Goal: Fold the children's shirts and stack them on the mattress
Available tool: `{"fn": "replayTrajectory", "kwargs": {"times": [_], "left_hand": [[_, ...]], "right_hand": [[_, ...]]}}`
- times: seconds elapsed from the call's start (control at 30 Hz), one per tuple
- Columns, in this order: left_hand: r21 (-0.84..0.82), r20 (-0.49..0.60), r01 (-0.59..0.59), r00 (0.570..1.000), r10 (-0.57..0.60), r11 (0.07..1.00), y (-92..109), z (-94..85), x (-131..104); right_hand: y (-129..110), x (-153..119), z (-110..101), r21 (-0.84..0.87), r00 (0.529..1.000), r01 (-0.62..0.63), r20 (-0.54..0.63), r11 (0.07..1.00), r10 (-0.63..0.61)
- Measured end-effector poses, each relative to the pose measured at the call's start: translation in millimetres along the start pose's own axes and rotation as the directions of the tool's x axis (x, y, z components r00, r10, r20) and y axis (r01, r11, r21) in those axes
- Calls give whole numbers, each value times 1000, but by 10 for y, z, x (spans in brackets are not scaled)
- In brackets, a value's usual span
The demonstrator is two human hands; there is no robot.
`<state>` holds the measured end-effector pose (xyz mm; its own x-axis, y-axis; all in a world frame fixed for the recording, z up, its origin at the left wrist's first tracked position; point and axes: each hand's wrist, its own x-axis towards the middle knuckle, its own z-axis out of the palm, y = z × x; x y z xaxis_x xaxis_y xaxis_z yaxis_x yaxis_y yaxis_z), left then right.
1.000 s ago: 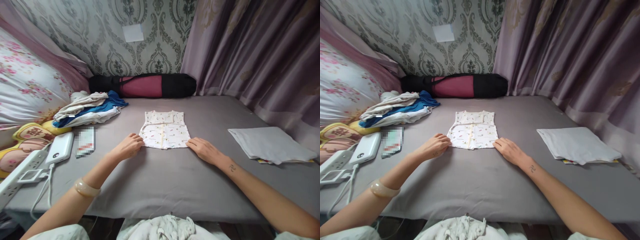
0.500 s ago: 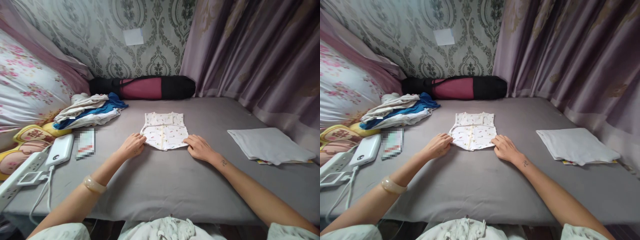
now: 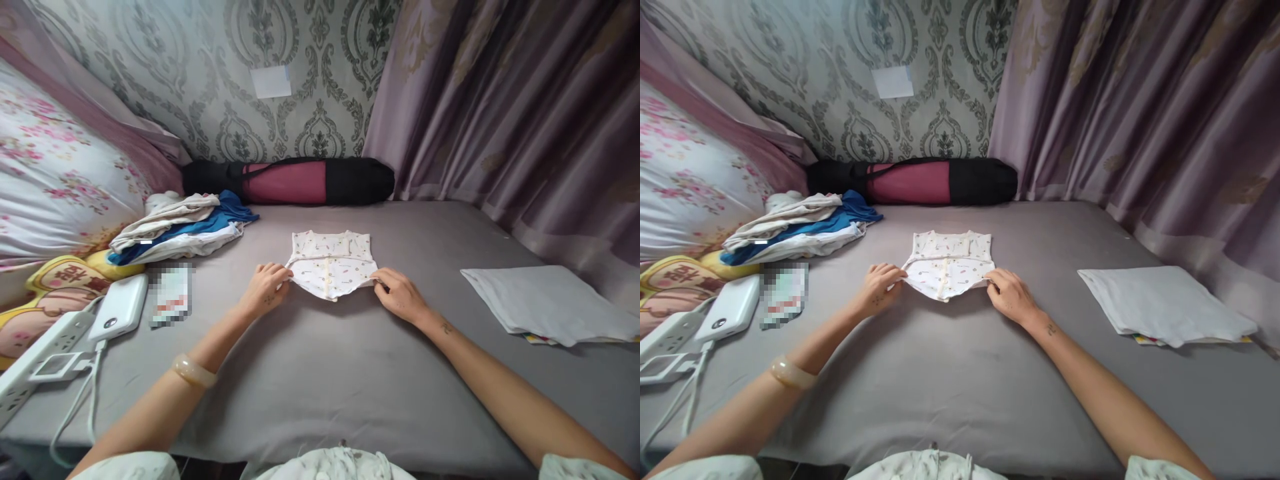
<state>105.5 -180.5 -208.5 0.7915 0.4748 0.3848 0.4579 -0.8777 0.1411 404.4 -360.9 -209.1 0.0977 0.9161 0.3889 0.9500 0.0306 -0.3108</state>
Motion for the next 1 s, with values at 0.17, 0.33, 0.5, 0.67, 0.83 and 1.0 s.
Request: {"fn": "replayTrajectory", "kwargs": {"times": [0.17, 0.33, 0.5, 0.67, 0.83, 1.0], "left_hand": [[-36, -151, 170, 973, -173, 985, 14, 44, 244], [-46, -271, 238, 932, -241, 970, 25, 102, 481], [-26, -315, 278, 909, -272, 960, -11, 189, 651], [26, -271, 328, 912, -309, 944, -87, 283, 798], [27, -216, 372, 909, -358, 928, -246, 427, 970], [-110, 0, 477, 877, -480, 872, -422, 593, 1183]], "right_hand": [[4, 246, 41, 15, 984, -104, -147, 994, 105], [31, 506, 84, -18, 960, -161, -235, 987, 152], [68, 699, 151, -5, 936, -198, -297, 980, 188], [187, 824, 272, -51, 934, -234, -289, 971, 210], [348, 969, 385, -137, 946, -267, -225, 954, 233], [512, 1111, 468, -153, 950, -312, -73, 938, 304]]}}
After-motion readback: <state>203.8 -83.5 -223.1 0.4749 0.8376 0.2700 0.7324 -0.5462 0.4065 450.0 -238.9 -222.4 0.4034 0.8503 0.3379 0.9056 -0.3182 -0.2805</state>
